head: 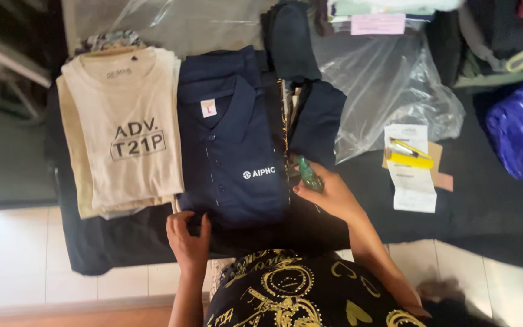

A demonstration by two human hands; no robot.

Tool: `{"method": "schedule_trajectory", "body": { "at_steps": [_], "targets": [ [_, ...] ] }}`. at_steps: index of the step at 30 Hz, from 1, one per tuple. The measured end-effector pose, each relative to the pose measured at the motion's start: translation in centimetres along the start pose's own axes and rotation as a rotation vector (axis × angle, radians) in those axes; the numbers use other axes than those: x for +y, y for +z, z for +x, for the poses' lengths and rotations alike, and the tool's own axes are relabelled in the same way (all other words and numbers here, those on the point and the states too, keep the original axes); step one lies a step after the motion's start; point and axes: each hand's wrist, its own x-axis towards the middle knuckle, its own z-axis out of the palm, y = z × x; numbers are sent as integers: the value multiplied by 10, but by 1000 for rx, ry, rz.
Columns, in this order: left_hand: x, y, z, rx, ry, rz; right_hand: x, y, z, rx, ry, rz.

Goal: The person folds a stack of assorted shirts and t-shirts on a table. They use a small green spray bottle to mist the fabric of each item before folding it. The person handles the clothes one by one, smoothing them out and stacking them neatly.

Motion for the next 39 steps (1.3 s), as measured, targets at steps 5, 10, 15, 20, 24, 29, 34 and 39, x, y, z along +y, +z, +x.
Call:
{"method": "schedule_trajectory", "body": {
  "at_steps": [5,10,15,20,24,29,34,39],
  "targets": [
    [12,4,-30,39,-511,-192,24,0,36,-220,-181,232],
    [-15,17,-61,144,-507,-805,50,16,69,-566,-193,618],
    [-26,27,-63,191,-707,-950,73,15,78,-581,-181,746],
    [-31,37,-47,147,-605,-1046,84,19,83,-525,-170,619],
    [6,13,-33,301,-383,-587,84,18,87,-562,-228,647],
    [14,-15,-2,17,-291,-368,88,20,85,-536,-242,570],
    [23,-32,29,-285,-533,-328,92,23,87,-568,-223,631],
    [69,-73,70,-280,-500,297,94,27,91,-593,-192,668]
  ]
}}
